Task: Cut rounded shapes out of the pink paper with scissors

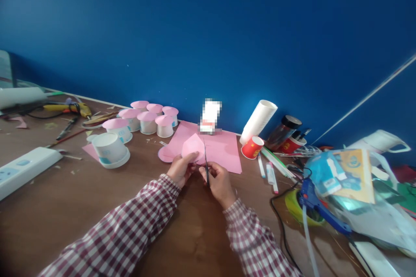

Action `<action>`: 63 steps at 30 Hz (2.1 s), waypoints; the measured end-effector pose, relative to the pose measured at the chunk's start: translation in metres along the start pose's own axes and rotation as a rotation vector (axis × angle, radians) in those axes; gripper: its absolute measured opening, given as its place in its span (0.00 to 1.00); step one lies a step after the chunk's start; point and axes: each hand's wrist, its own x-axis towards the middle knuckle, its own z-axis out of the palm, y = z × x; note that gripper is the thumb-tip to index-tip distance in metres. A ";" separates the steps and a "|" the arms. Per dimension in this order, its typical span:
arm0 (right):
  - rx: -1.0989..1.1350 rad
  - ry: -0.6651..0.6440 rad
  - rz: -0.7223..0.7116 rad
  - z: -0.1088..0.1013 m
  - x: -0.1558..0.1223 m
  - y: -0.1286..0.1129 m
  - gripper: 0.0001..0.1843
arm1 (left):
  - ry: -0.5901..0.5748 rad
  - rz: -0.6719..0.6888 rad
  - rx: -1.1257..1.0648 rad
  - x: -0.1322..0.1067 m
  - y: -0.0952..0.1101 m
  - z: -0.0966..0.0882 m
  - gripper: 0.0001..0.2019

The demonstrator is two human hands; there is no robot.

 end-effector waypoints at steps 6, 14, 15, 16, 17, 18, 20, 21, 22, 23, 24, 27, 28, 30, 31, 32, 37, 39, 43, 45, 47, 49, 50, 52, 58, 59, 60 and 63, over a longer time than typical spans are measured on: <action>-0.010 -0.001 0.002 0.000 0.000 0.000 0.18 | 0.015 -0.010 -0.008 -0.001 0.002 0.001 0.11; -0.010 0.003 0.007 0.000 0.000 0.001 0.17 | 0.032 -0.018 -0.003 -0.002 0.003 0.002 0.09; -0.011 0.004 0.010 0.000 0.000 0.001 0.18 | 0.031 -0.015 -0.003 -0.002 0.003 0.002 0.09; -0.012 0.004 0.011 0.000 0.000 0.001 0.18 | 0.030 -0.013 -0.004 -0.001 0.003 0.002 0.10; -0.014 0.003 0.012 0.000 0.000 0.001 0.18 | 0.030 -0.012 -0.005 -0.001 0.002 0.002 0.10; -0.015 0.003 0.012 0.000 0.000 0.001 0.18 | 0.033 -0.013 -0.007 0.000 0.002 0.002 0.10; -0.016 -0.001 0.008 0.000 0.000 0.002 0.18 | 0.038 -0.019 -0.013 0.000 0.002 0.002 0.11; -0.016 -0.001 0.004 0.000 0.000 0.002 0.18 | 0.042 -0.023 -0.015 0.000 0.002 0.002 0.11; -0.015 0.000 0.002 0.000 0.000 0.002 0.18 | 0.046 -0.027 -0.016 0.000 0.002 0.002 0.11; -0.014 0.002 0.001 0.000 0.000 0.002 0.18 | 0.047 -0.030 -0.017 0.000 0.002 0.002 0.10; -0.014 0.003 0.002 0.000 0.000 0.003 0.18 | 0.046 -0.031 -0.017 0.000 0.003 0.002 0.10; -0.009 0.002 0.004 0.000 0.000 0.002 0.18 | 0.046 -0.034 -0.017 -0.001 0.004 0.002 0.11; -0.007 0.001 0.004 0.000 0.000 0.002 0.18 | 0.048 -0.035 -0.016 -0.001 0.004 0.002 0.11; -0.002 0.002 0.005 0.000 0.000 0.002 0.19 | 0.052 -0.036 -0.017 -0.001 0.004 0.002 0.11; -0.001 0.004 0.008 0.000 0.000 0.001 0.19 | 0.052 -0.035 -0.018 -0.001 0.004 0.002 0.11; -0.001 0.005 0.010 0.000 0.000 0.001 0.20 | 0.052 -0.036 -0.019 0.000 0.004 0.002 0.10; -0.002 0.004 0.006 0.000 -0.001 -0.001 0.20 | 0.060 -0.043 -0.010 0.000 0.004 0.002 0.09; -0.005 0.002 0.004 0.000 -0.001 0.000 0.20 | 0.059 -0.041 -0.013 -0.001 0.004 0.002 0.09; -0.018 0.003 0.002 0.000 -0.001 0.001 0.20 | 0.063 -0.041 -0.018 -0.001 0.004 0.002 0.09; -0.022 0.004 0.002 -0.001 -0.001 0.002 0.21 | 0.061 -0.039 -0.019 0.000 0.004 0.002 0.10; -0.024 0.002 0.002 -0.001 -0.001 0.002 0.21 | 0.059 -0.038 -0.016 0.000 0.003 0.002 0.10; -0.028 0.002 0.002 -0.001 -0.001 0.002 0.21 | 0.059 -0.035 -0.013 0.001 0.003 0.001 0.11; -0.028 0.002 0.002 -0.001 -0.001 0.002 0.21 | 0.060 -0.034 -0.014 0.001 0.003 0.001 0.11; -0.027 0.003 0.005 0.000 -0.001 0.001 0.20 | 0.064 -0.033 -0.015 0.001 0.003 0.000 0.10; -0.023 0.005 0.023 0.001 0.000 -0.001 0.21 | 0.074 -0.036 -0.023 0.001 0.003 0.001 0.12; -0.024 0.002 0.023 0.001 0.000 -0.001 0.21 | 0.071 -0.034 -0.025 0.001 0.003 0.001 0.12; -0.025 0.001 0.023 0.001 -0.001 -0.001 0.21 | 0.066 -0.029 -0.026 0.001 0.003 0.001 0.13; -0.025 -0.006 0.024 0.000 -0.001 -0.002 0.20 | 0.045 -0.009 -0.024 0.001 0.003 0.001 0.14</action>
